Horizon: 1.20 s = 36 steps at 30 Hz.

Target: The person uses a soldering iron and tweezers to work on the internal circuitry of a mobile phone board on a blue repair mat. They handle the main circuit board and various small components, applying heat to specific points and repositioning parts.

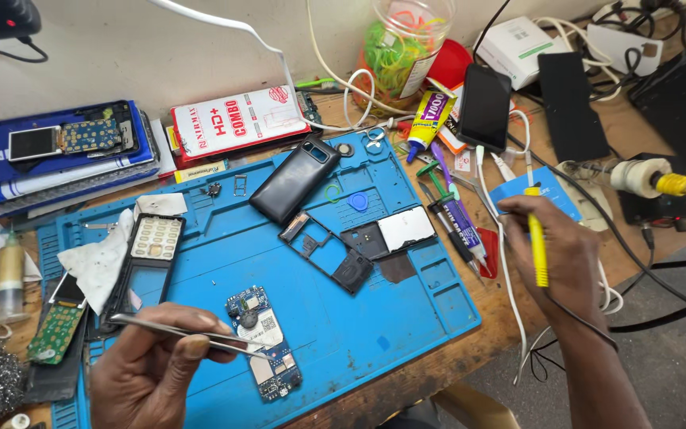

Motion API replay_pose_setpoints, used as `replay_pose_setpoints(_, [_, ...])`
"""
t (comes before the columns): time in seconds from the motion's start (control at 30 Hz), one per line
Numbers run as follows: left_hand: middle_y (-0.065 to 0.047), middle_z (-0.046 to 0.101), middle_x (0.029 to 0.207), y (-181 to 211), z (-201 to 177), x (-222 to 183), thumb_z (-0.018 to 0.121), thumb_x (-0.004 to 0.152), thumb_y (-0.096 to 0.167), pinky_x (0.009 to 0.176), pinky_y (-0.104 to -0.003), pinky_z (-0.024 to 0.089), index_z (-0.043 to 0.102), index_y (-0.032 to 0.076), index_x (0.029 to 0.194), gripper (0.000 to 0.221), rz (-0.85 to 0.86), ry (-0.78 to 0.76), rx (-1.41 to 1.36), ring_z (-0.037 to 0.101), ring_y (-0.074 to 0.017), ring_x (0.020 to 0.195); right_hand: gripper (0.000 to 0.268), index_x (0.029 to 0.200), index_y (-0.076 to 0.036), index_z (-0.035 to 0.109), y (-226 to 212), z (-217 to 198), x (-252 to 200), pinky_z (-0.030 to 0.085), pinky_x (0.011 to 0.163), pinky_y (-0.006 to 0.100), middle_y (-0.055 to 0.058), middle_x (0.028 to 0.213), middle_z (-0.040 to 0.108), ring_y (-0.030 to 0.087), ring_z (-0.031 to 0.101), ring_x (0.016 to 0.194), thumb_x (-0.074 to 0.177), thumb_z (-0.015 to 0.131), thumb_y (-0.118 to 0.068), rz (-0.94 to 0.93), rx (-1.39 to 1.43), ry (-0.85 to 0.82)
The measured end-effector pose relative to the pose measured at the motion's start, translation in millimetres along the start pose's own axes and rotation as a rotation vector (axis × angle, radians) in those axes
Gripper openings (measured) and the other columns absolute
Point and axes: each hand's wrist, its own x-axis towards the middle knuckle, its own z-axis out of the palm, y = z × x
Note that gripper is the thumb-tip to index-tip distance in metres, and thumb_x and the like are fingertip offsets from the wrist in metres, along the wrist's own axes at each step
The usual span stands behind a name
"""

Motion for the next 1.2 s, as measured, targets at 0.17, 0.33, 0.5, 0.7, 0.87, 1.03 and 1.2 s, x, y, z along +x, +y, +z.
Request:
replay_pose_setpoints(0.17, [-0.017, 0.074, 0.09, 29.7, 21.0, 10.6, 0.062, 0.095, 0.014, 0.066, -0.037, 0.07, 0.068, -0.003, 0.105, 0.02, -0.199, -0.264, -0.022, 0.078, -0.0219, 0.08, 0.021, 0.118, -0.006, 0.066, 26.7, 15.2, 18.4, 0.059, 0.073, 0.04, 0.016, 0.104, 0.074, 0.03, 0.075, 0.089, 0.097, 0.069, -0.006, -0.164, -0.111, -0.105])
replay_pose_setpoints(0.33, [-0.009, 0.071, 0.085, 50.7, 70.9, 41.3, 0.06, 0.1, 0.023, 0.065, -0.031, 0.066, 0.065, 0.001, 0.104, 0.023, -0.144, -0.397, 0.019, 0.073, -0.0154, 0.074, 0.03, 0.119, -0.008, 0.065, 29.2, 35.9, 52.8, 0.056, 0.072, 0.048, 0.018, 0.099, 0.073, 0.037, 0.072, 0.087, 0.089, 0.071, -0.006, -0.281, -0.126, -0.183])
replay_pose_setpoints(0.5, [-0.005, 0.069, 0.082, 52.6, 119.0, 79.2, 0.057, 0.102, 0.027, 0.062, -0.027, 0.064, 0.06, 0.004, 0.102, 0.023, -0.162, -0.465, -0.048, 0.073, -0.013, 0.072, 0.033, 0.123, -0.009, 0.064, 7.8, 27.1, 57.9, 0.054, 0.072, 0.05, 0.02, 0.096, 0.073, 0.039, 0.072, 0.085, 0.091, 0.069, -0.01, -0.146, -0.152, -0.289])
replay_pose_setpoints(0.7, [-0.005, 0.068, 0.082, 24.3, 150.4, 115.3, 0.059, 0.103, 0.029, 0.059, -0.028, 0.061, 0.059, 0.003, 0.103, 0.026, -0.188, -0.477, 0.015, 0.073, -0.0133, 0.07, 0.027, 0.119, -0.004, 0.067, 0.8, -34.3, 26.2, 0.055, 0.075, 0.047, 0.021, 0.101, 0.073, 0.039, 0.072, 0.094, 0.092, 0.065, -0.004, -0.135, -0.097, -0.167])
replay_pose_setpoints(0.87, [-0.006, 0.068, 0.084, -13.4, 189.7, 158.5, 0.06, 0.102, 0.028, 0.063, -0.03, 0.064, 0.059, -0.001, 0.107, 0.029, -0.129, -0.472, 0.044, 0.075, -0.0155, 0.072, 0.026, 0.117, -0.002, 0.067, 1.2, -61.2, 13.6, 0.058, 0.077, 0.041, 0.017, 0.106, 0.074, 0.03, 0.076, 0.095, 0.091, 0.067, -0.001, -0.08, -0.07, -0.078])
replay_pose_setpoints(1.03, [-0.02, 0.067, 0.116, -40.7, 230.7, 204.0, 0.065, 0.101, 0.027, 0.079, -0.033, 0.066, 0.036, -0.004, 0.147, 0.062, -0.308, -0.521, -0.004, 0.076, -0.0245, 0.095, 0.021, 0.116, -0.002, 0.069, 18.7, -31.7, 9.6, 0.058, 0.078, 0.04, 0.018, 0.104, 0.074, 0.031, 0.074, 0.092, 0.095, 0.071, -0.002, -0.145, -0.098, -0.035])
replay_pose_setpoints(1.2, [-0.019, 0.048, 0.147, -9.7, 200.3, 174.4, 0.065, 0.097, 0.025, 0.091, -0.033, 0.062, 0.021, 0.002, 0.156, 0.078, -0.148, -0.532, 0.113, 0.071, -0.0237, 0.111, 0.016, 0.114, -0.005, 0.068, 41.3, -30.2, -28.6, 0.06, 0.076, 0.037, 0.015, 0.105, 0.075, 0.028, 0.075, 0.09, 0.098, 0.07, -0.007, -0.085, -0.145, -0.037])
